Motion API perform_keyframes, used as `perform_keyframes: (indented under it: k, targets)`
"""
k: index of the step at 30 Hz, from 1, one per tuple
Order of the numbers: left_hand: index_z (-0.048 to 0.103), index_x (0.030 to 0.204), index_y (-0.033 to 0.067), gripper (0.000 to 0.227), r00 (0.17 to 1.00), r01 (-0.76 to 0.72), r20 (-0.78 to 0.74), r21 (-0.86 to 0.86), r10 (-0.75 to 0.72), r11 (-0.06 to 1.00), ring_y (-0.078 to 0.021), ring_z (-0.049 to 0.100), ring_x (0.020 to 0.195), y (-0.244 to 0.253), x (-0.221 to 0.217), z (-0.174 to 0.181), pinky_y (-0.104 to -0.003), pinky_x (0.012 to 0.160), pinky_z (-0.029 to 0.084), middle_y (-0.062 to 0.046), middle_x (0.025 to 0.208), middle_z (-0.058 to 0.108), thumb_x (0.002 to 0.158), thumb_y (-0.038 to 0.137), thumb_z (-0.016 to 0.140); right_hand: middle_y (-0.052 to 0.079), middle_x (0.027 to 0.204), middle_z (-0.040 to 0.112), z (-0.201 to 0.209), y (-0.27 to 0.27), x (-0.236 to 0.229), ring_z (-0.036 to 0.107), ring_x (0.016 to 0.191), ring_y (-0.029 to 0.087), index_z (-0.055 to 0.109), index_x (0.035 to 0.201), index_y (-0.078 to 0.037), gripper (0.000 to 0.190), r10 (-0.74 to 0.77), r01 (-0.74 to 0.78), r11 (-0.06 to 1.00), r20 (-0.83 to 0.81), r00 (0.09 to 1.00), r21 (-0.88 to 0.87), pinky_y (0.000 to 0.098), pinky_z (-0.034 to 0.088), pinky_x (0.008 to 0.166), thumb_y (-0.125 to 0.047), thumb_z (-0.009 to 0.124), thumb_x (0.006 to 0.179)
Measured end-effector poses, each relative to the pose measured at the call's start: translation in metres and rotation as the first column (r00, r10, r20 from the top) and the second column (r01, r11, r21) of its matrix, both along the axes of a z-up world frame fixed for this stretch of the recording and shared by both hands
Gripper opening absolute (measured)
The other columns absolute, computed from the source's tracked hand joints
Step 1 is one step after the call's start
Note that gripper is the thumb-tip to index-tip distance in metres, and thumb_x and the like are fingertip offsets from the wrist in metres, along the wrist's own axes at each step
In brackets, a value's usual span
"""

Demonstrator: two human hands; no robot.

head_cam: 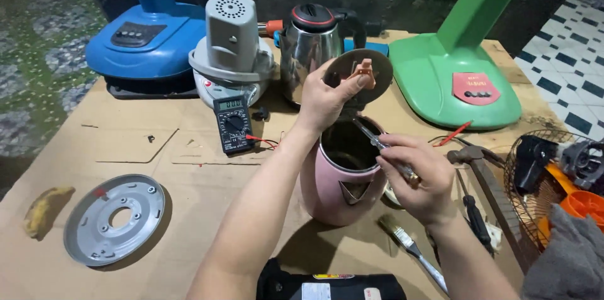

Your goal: The person works on the internal components of a pink electric kettle, using a multimeter to test the heating element and a screwdriver to adjust connections on the base. The person also handles a banana and a metal base plate on the workbench.

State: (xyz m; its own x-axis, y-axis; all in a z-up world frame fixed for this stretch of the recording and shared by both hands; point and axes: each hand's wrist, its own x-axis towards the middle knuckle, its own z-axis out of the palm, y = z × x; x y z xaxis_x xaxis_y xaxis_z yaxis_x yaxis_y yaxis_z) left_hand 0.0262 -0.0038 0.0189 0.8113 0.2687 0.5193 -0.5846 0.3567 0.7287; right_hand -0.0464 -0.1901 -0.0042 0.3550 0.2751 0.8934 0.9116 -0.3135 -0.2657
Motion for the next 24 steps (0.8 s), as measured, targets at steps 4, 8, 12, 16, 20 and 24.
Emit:
perform_keyframes:
  k: [4,8,12,16,20,24]
  targets:
    - [0.075,0.094,0.0031,0.028,0.998,0.041,-0.049,-0.016,-0.041,0.999,-0.0139,0.072,0.078,0.009,0.008,0.0,-0.032,0.063,0.065,-0.012,0.076,0.074,0.075,0.012,0.094,0.018,0.099,0.078,-0.001,0.009,0.0,0.077,0.088,0.038,0.076,0.089,-0.002,0.009,-0.006,0.003,0.999,0.101,0.995,0.032,0.0416,0.061,0.075,-0.001,0.084,0.084]
    - [0.074,0.094,0.0014,0.029,0.997,0.061,-0.046,-0.046,-0.063,0.997,-0.0188,0.073,0.07,0.011,0.013,-0.005,-0.036,0.057,0.065,-0.016,0.073,0.073,0.074,0.012,0.093,0.017,0.1,0.078,-0.004,0.01,0.002,0.075,0.086,0.037,0.077,0.091,-0.004,0.008,-0.013,0.019,0.999,0.187,0.982,-0.031,0.0424,0.061,0.074,-0.005,0.083,0.085]
    - [0.072,0.094,0.0009,0.027,0.986,0.141,-0.072,-0.099,-0.149,0.985,-0.0253,0.075,0.063,0.005,0.023,-0.009,-0.04,0.047,0.064,-0.021,0.071,0.073,0.075,0.008,0.091,0.018,0.098,0.077,-0.018,0.01,0.023,0.075,0.085,0.032,0.081,0.092,-0.01,0.008,0.039,0.091,0.978,0.592,0.805,-0.188,0.0413,0.063,0.08,-0.014,0.075,0.089]
    - [0.074,0.098,-0.0015,0.035,0.989,0.14,-0.046,-0.074,-0.144,0.987,-0.0258,0.075,0.07,0.002,0.03,-0.016,-0.043,0.053,0.066,-0.025,0.075,0.073,0.072,0.01,0.094,0.022,0.098,0.075,-0.016,0.012,0.01,0.075,0.087,0.037,0.08,0.091,-0.006,0.008,0.033,0.086,0.976,0.531,0.847,-0.198,0.0444,0.064,0.078,-0.007,0.073,0.087]
    - [0.073,0.102,-0.0025,0.037,0.982,0.185,-0.015,-0.091,-0.187,0.979,-0.0235,0.074,0.073,0.0,0.038,-0.019,-0.042,0.058,0.068,-0.023,0.077,0.074,0.074,0.011,0.094,0.018,0.105,0.075,-0.014,0.006,0.014,0.073,0.095,0.035,0.08,0.097,-0.007,0.012,-0.061,0.174,0.966,0.483,0.873,-0.192,0.0444,0.061,0.083,-0.008,0.076,0.087]
    - [0.074,0.104,-0.0018,0.036,0.98,0.197,-0.012,-0.081,-0.198,0.977,-0.0193,0.073,0.078,0.003,0.037,-0.021,-0.041,0.064,0.067,-0.019,0.081,0.075,0.075,0.008,0.093,0.016,0.106,0.074,-0.004,0.014,0.017,0.072,0.097,0.035,0.078,0.096,-0.008,0.009,-0.04,0.163,0.961,0.471,0.881,-0.224,0.0443,0.061,0.086,-0.014,0.075,0.09]
